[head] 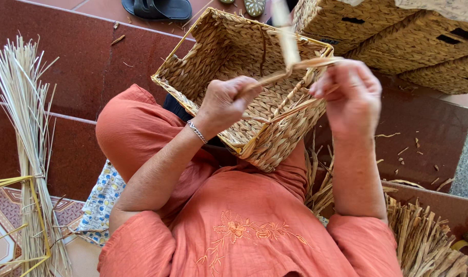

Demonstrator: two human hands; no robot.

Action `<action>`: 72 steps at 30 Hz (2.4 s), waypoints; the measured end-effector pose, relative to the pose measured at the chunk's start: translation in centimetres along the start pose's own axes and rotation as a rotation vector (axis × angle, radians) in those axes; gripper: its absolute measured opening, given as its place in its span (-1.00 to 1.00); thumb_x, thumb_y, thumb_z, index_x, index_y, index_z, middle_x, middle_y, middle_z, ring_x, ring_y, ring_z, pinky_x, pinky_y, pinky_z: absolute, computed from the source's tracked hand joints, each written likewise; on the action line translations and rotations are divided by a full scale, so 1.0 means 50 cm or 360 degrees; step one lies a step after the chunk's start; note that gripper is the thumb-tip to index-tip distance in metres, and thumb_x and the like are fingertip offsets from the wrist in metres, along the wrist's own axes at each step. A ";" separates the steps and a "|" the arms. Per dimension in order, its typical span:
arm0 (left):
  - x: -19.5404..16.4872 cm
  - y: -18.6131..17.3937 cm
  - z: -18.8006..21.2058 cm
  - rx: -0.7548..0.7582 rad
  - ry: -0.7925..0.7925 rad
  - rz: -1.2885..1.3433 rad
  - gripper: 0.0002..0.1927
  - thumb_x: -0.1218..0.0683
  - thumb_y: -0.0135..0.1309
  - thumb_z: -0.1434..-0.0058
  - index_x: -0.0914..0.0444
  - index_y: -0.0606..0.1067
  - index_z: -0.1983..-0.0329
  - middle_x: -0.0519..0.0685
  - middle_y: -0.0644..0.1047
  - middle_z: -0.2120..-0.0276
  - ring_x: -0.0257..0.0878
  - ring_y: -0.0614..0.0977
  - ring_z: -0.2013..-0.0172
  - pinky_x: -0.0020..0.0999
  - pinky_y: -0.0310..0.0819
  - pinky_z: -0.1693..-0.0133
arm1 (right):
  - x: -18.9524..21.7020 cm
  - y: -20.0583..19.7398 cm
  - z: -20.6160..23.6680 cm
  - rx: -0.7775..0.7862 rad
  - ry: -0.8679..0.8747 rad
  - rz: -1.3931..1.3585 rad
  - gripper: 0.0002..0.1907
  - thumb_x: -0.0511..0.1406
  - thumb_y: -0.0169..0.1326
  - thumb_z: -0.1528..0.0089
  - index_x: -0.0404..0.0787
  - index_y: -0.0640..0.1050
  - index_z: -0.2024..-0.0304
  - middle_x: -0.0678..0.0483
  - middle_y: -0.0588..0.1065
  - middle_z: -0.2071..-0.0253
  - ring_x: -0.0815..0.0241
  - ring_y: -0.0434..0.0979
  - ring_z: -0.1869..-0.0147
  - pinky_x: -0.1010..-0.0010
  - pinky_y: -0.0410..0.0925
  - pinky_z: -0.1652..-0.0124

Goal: The person weaves a rectangular basket using dried plant fibers, interlacing strands through vertical supports. They trim excess fibers with shears and attach a handle to the basket.

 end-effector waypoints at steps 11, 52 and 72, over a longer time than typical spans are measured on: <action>0.018 -0.053 0.014 0.0159 -0.0233 0.0308 -0.57 -0.03 0.25 -0.19 0.32 0.54 -0.02 -0.12 0.55 0.48 -0.31 0.57 0.56 -0.34 0.55 0.49 | -0.038 -0.016 0.053 0.0486 0.0632 0.0295 -0.72 -0.30 0.00 -0.44 -0.37 0.63 -0.01 0.12 0.42 0.64 0.33 0.42 0.63 0.45 0.37 0.50; -0.077 -0.145 -0.128 0.0111 0.0231 0.0403 -0.62 -0.08 0.10 -0.53 0.38 0.54 0.10 0.08 0.56 0.33 -0.19 0.58 0.35 -0.25 0.60 0.22 | 0.147 -0.181 0.060 -0.0085 -0.0334 0.0073 -0.74 -0.22 -0.08 -0.63 -0.30 0.51 -0.09 -0.24 0.57 0.17 0.16 0.57 0.42 0.30 0.40 0.37; -0.029 0.081 0.062 0.0012 0.0229 0.0174 -0.86 0.19 0.13 -0.35 0.37 0.53 0.09 -0.10 0.54 0.22 -0.39 0.60 0.26 -0.47 0.59 0.18 | 0.054 0.250 -0.017 0.1259 -0.0723 0.1952 -0.59 -0.45 0.19 -0.26 -0.16 0.54 -0.17 0.02 0.59 -0.08 -0.01 0.47 -0.29 0.11 0.31 -0.15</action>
Point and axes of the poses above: each hand's wrist, its own z-axis away from the middle knuckle, its own y-axis out of the palm, x = y × z, the point moved 8 cm from there along -z, towards the middle knuckle
